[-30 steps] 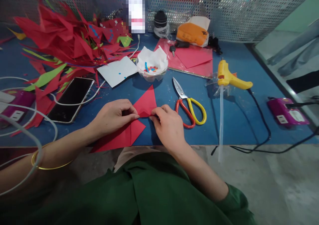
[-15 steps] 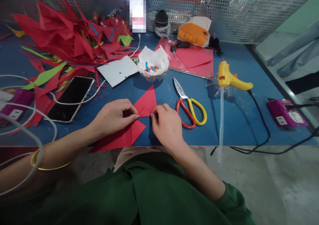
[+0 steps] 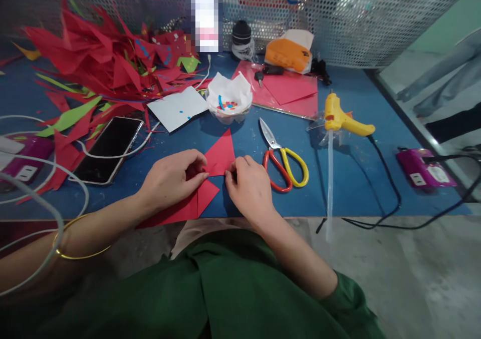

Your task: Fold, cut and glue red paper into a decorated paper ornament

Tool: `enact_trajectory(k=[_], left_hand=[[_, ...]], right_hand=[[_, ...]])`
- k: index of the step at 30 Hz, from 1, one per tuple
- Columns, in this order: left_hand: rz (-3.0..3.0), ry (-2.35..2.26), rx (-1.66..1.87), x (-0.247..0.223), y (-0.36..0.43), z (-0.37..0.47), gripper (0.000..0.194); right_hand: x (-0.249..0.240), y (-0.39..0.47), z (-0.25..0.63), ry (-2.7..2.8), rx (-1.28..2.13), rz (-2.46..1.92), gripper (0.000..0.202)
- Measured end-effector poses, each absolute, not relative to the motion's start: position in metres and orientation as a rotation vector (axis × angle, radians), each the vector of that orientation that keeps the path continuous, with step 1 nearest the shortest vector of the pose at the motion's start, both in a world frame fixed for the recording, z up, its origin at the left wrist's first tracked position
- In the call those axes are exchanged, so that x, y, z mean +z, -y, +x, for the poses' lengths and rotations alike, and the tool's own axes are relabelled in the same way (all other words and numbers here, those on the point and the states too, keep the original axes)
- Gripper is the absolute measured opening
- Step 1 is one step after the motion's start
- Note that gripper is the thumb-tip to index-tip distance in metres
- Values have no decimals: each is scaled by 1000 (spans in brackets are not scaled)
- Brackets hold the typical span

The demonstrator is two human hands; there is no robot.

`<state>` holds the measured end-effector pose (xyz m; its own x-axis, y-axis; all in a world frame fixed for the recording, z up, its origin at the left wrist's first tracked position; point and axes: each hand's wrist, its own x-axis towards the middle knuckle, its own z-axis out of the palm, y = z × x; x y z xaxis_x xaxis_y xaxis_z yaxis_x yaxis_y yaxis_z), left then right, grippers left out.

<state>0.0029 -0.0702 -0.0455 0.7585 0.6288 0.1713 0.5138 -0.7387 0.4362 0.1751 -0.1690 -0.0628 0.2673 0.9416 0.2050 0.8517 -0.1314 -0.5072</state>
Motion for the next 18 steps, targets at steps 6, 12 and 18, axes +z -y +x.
enact_trajectory(k=[6, 12, 18], left_hand=[[3071, -528, 306, -45, 75, 1, 28], [3235, -324, 116, -40, 82, 2, 29], [3160, -297, 140, -43, 83, -5, 38]], right_hand=[[-63, 169, 176, 1624, 213, -1977, 10], [-65, 169, 176, 1596, 222, -1987, 9], [-70, 175, 179, 1444, 160, -1931, 8]])
